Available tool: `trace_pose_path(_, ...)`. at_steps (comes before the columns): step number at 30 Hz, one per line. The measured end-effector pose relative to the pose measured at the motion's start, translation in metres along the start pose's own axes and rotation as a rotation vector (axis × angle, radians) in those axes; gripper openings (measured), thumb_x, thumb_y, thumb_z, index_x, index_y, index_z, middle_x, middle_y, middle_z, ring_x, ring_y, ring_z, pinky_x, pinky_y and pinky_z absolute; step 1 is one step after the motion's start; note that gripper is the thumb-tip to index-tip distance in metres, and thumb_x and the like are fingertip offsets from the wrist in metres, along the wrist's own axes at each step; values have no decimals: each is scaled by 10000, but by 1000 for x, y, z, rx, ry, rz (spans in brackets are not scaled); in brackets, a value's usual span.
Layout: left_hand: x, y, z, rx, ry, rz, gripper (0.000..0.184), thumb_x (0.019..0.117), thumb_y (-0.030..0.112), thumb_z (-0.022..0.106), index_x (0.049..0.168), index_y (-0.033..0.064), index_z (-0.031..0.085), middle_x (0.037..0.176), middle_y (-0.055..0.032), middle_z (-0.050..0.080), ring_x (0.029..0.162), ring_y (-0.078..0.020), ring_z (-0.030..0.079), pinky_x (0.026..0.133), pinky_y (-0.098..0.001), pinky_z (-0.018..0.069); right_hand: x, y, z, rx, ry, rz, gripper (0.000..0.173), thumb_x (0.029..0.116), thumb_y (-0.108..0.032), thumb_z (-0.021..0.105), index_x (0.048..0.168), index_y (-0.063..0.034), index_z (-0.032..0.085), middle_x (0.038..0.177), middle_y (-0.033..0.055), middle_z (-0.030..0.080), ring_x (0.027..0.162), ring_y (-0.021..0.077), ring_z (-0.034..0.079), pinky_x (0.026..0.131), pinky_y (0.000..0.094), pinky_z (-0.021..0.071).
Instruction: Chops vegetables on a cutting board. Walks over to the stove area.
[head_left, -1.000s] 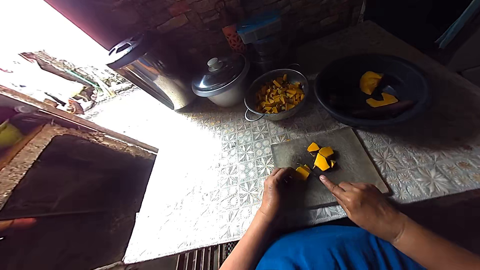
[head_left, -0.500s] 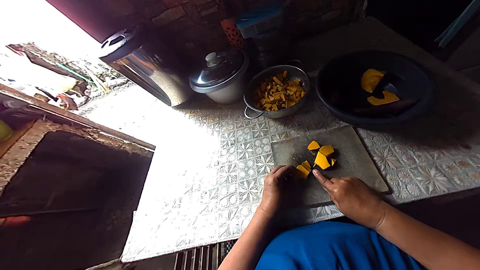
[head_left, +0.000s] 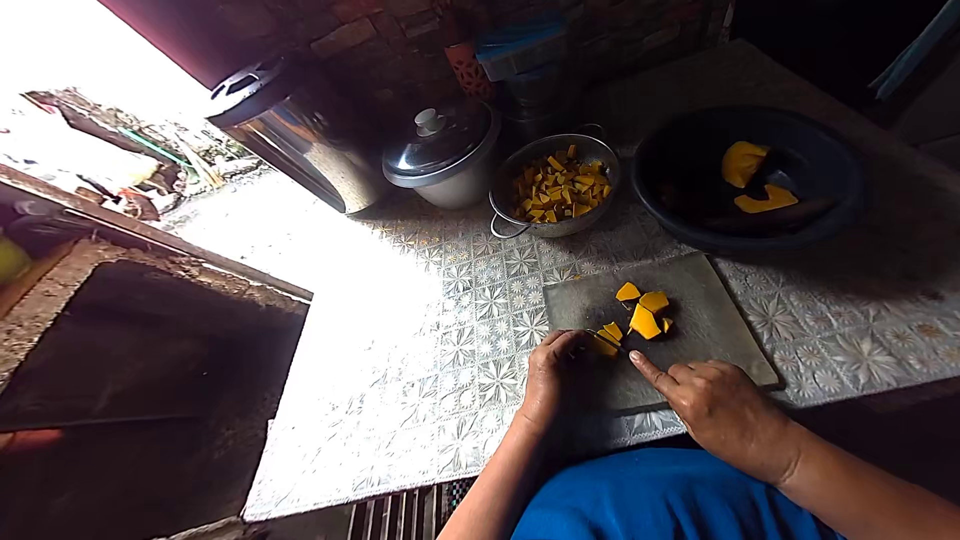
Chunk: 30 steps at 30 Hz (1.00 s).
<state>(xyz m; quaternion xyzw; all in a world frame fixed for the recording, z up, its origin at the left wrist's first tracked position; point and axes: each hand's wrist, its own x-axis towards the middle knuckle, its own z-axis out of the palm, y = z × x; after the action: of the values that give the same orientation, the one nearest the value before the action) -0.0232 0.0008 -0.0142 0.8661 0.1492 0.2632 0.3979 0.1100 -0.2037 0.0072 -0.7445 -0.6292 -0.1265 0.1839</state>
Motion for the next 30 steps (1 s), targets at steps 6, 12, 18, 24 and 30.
trace_pose_path(6, 0, -3, 0, 10, -15, 6, 128, 894, 94, 738, 1008, 44, 769, 983, -65, 746, 832, -65, 699, 732, -195, 582, 11, 0, -8, -26, -139, -17, 535, 825, 20, 581, 1343, -59, 692, 554, 68, 562, 444, 242, 572, 409, 366, 449)
trace_pose_path(12, 1, 0, 1, 35, -3, 16, 135, 883, 86, 741, 1008, 50, 775, 990, -65, 754, 835, -64, 705, 748, -194, 584, 14, -2, 3, 21, -179, 15, 547, 818, 26, 604, 1356, -40, 676, 564, 88, 584, 460, 264, 597, 421, 393, 473)
trace_pose_path(18, -1, 2, 0, 22, 17, -9, 171, 873, 55, 739, 1039, 25, 764, 1003, -99, 729, 820, -73, 693, 706, -186, 575, 17, 3, 4, 151, -283, 103, 502, 933, -58, 565, 1432, -42, 609, 638, 128, 645, 551, 328, 654, 511, 470, 523)
trace_pose_path(24, -3, -5, 0, 4, 41, 29, 105, 866, 39, 729, 968, 24, 748, 946, -83, 721, 785, -68, 680, 693, -183, 571, 4, -1, 12, 111, 85, 45, 432, 928, -92, 505, 1302, -36, 714, 557, 62, 572, 449, 232, 558, 428, 357, 446)
trace_pose_path(30, -4, -9, 4, 18, 79, 70, 110, 862, 39, 729, 965, 8, 753, 952, -97, 735, 791, -74, 696, 703, -191, 584, 1, -5, 3, 75, -2, 12, 466, 888, -63, 534, 1317, -78, 715, 559, 52, 567, 447, 223, 556, 418, 351, 436)
